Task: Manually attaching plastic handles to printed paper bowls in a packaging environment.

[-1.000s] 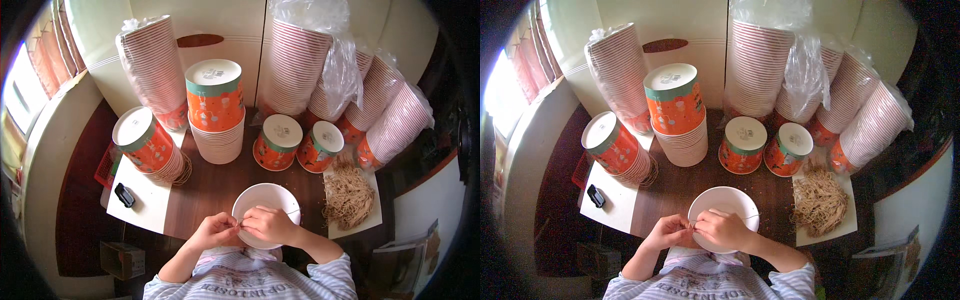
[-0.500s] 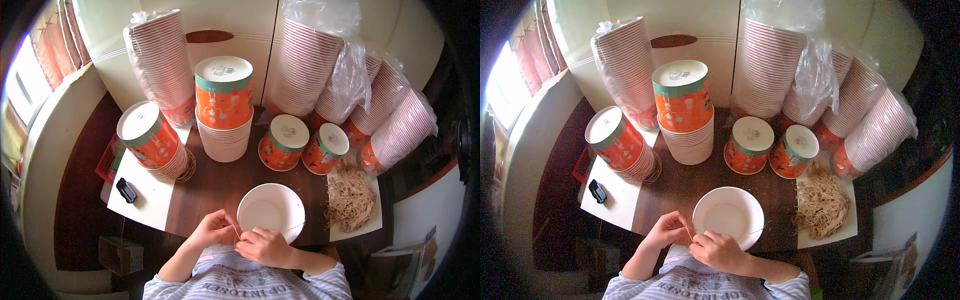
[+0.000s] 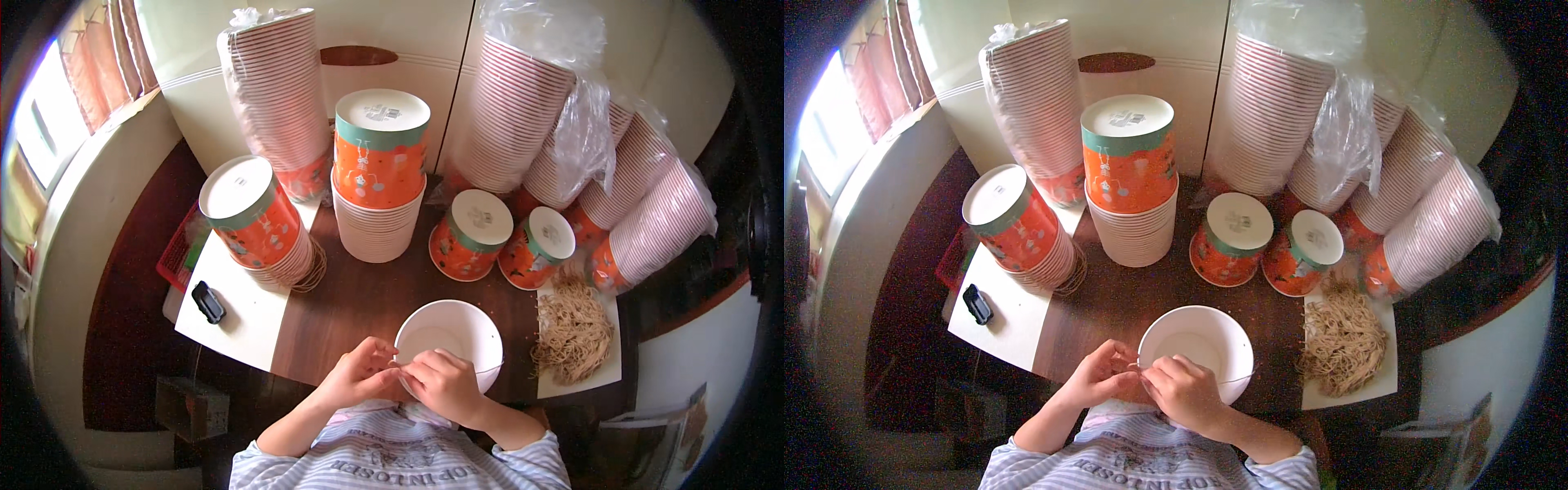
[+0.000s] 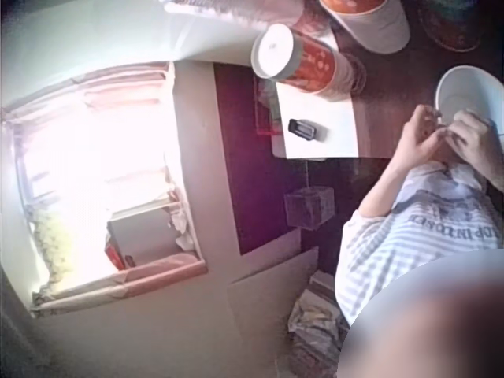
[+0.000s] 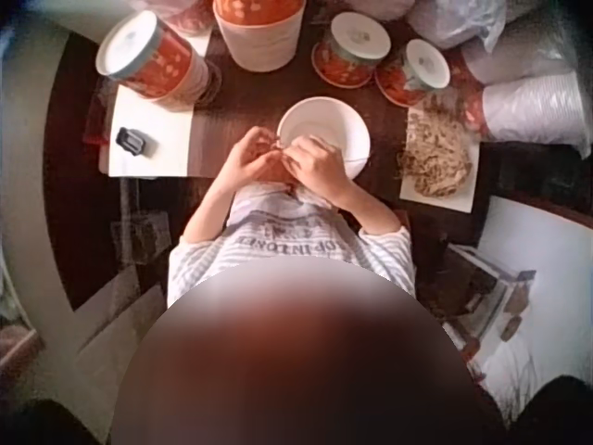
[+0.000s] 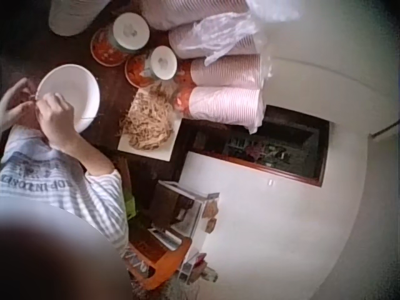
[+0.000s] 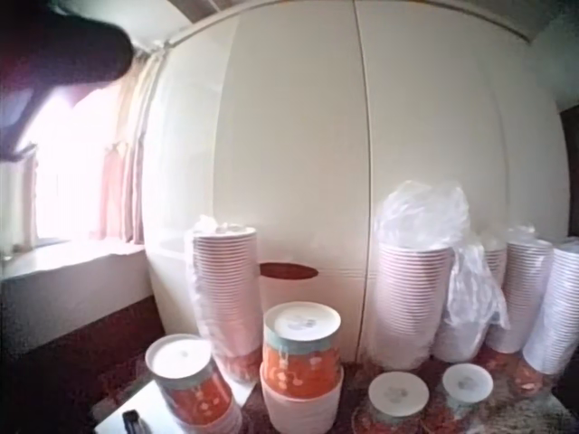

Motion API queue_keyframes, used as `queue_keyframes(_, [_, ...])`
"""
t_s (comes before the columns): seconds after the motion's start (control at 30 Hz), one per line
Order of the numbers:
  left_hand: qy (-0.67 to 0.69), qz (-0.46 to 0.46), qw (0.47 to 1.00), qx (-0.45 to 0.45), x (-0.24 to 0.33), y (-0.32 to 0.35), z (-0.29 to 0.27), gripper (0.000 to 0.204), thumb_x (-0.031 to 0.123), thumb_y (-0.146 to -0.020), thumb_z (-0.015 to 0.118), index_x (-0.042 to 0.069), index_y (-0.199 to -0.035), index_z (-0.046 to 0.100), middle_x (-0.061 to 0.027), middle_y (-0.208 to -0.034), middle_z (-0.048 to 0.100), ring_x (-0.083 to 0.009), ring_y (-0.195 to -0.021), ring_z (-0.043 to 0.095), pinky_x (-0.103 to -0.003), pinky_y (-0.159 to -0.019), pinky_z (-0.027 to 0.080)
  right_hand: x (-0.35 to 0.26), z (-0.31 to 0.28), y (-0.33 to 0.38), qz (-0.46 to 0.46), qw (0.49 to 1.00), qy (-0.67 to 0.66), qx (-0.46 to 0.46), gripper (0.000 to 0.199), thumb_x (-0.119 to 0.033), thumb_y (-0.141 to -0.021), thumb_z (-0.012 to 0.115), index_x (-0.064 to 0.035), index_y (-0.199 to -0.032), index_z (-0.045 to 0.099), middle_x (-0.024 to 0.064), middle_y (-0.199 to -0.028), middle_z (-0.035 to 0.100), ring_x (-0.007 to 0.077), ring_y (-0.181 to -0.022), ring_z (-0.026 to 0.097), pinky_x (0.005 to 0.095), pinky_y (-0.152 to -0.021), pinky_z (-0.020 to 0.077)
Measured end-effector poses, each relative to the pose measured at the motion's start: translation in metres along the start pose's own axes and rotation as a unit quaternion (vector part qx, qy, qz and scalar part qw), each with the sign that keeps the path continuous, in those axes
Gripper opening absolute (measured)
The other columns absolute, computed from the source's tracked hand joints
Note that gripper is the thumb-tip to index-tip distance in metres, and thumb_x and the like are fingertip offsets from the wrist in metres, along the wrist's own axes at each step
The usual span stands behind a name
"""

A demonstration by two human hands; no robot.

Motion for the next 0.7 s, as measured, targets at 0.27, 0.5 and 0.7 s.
queue_keyframes(0.27, [0.012,-0.002,0.999,0.041,-0.007,0.008,0.001,0.026,0.005,-0.081,0.058,0.001,-0.103,0.044,-0.0082,-0.086,0.062,-0.0091,-0.082,0.058,-0.022,-0.067,0.047,0.006,0.001,-0.002,0.023,0.998,-0.064,0.018,0.011,-0.008,-0.064,0.068,-0.0110,-0.072,0.061,0.0005,-0.072,0.054,0.0179,-0.064,0.057,0.0303,-0.054,0.0484])
queue_keyframes(0.5, [-0.102,-0.015,0.991,0.079,0.000,0.010,0.003,0.026,0.003,-0.077,0.061,0.002,-0.099,0.047,-0.0094,-0.084,0.063,-0.0135,-0.080,0.062,-0.024,-0.065,0.050,0.010,0.001,-0.001,0.063,0.989,-0.134,-0.008,0.010,-0.011,-0.068,0.067,-0.0085,-0.076,0.061,0.0035,-0.075,0.055,0.0210,-0.067,0.059,0.0317,-0.057,0.0486])
queue_keyframes(0.7, [-0.138,-0.029,0.986,0.085,0.006,0.010,0.004,0.026,0.003,-0.075,0.063,0.002,-0.097,0.048,-0.0112,-0.085,0.062,-0.0146,-0.080,0.062,-0.025,-0.065,0.050,0.014,0.004,0.000,0.072,0.985,-0.152,-0.044,0.010,-0.011,-0.071,0.064,-0.0070,-0.077,0.058,0.0054,-0.078,0.054,0.0231,-0.069,0.059,0.0338,-0.060,0.0483])
Point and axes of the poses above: each hand's wrist, its own y-axis away from the middle knuckle, its own z-axis out of the palm, x = y × z, the point moved 5 cm from there along -y, towards the middle knuckle
